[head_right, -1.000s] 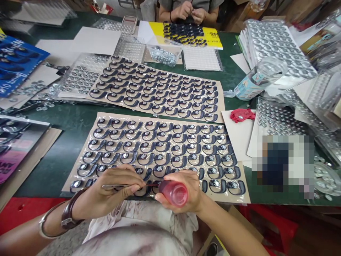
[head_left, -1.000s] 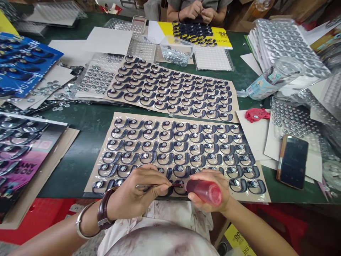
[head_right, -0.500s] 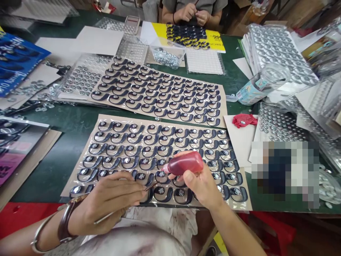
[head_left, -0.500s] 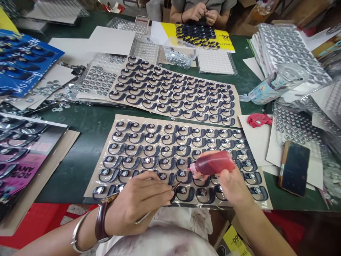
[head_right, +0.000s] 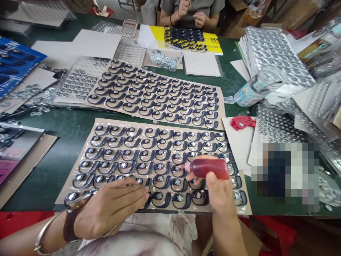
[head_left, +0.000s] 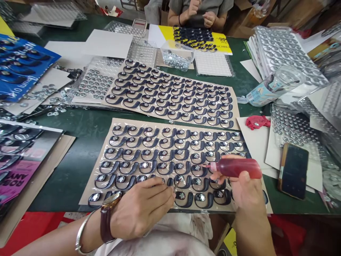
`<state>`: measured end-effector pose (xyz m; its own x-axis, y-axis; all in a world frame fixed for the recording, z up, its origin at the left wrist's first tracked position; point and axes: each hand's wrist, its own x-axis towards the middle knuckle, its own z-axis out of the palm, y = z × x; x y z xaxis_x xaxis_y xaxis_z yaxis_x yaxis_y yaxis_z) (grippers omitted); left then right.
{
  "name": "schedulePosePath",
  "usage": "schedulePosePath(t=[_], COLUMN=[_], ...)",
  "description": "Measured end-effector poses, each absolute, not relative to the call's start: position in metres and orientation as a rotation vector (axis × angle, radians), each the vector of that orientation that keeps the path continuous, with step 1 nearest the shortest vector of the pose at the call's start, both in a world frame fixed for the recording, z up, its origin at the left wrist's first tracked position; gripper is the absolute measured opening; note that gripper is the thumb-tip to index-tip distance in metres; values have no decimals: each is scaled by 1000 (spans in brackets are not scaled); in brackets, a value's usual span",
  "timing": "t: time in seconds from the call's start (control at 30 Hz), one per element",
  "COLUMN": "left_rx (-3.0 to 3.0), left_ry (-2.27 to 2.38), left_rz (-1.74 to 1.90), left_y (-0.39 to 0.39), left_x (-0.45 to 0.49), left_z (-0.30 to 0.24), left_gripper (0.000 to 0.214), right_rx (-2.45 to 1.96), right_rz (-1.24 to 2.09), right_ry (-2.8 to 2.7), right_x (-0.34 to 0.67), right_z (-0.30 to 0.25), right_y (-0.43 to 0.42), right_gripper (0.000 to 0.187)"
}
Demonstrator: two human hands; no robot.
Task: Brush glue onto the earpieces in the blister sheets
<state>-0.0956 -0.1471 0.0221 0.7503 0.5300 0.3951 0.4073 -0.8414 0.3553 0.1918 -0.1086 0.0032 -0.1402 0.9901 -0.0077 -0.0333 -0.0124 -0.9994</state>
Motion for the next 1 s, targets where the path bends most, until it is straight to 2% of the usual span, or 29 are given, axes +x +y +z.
schedulePosePath(t=[0.13, 0.3, 0.53, 0.77, 1.0], left_rx=[2735, 2775, 2775, 2767, 2776], left_ry=[721, 739, 752, 747, 749], left_rz=[727, 719, 710, 686, 645], left_y=[-146, -150, -150, -152, -151], left_x=[-91, -86, -85, -87, -87], left_z=[23, 24, 26, 26, 26], left_gripper=[38, 39, 40, 38, 40], right_rx=[-1105, -1128, -1028, -1036, -1021], right_rz=[1282, 1271, 778, 890, 771], right_ry=[-1410, -1612, -1875, -1867, -1897], right_x=[196, 161, 135, 135, 132], right_z=[7, 12, 6, -5, -1], right_y=[-114, -110, -100, -101, -99], right_gripper=[37, 22, 13, 18, 12])
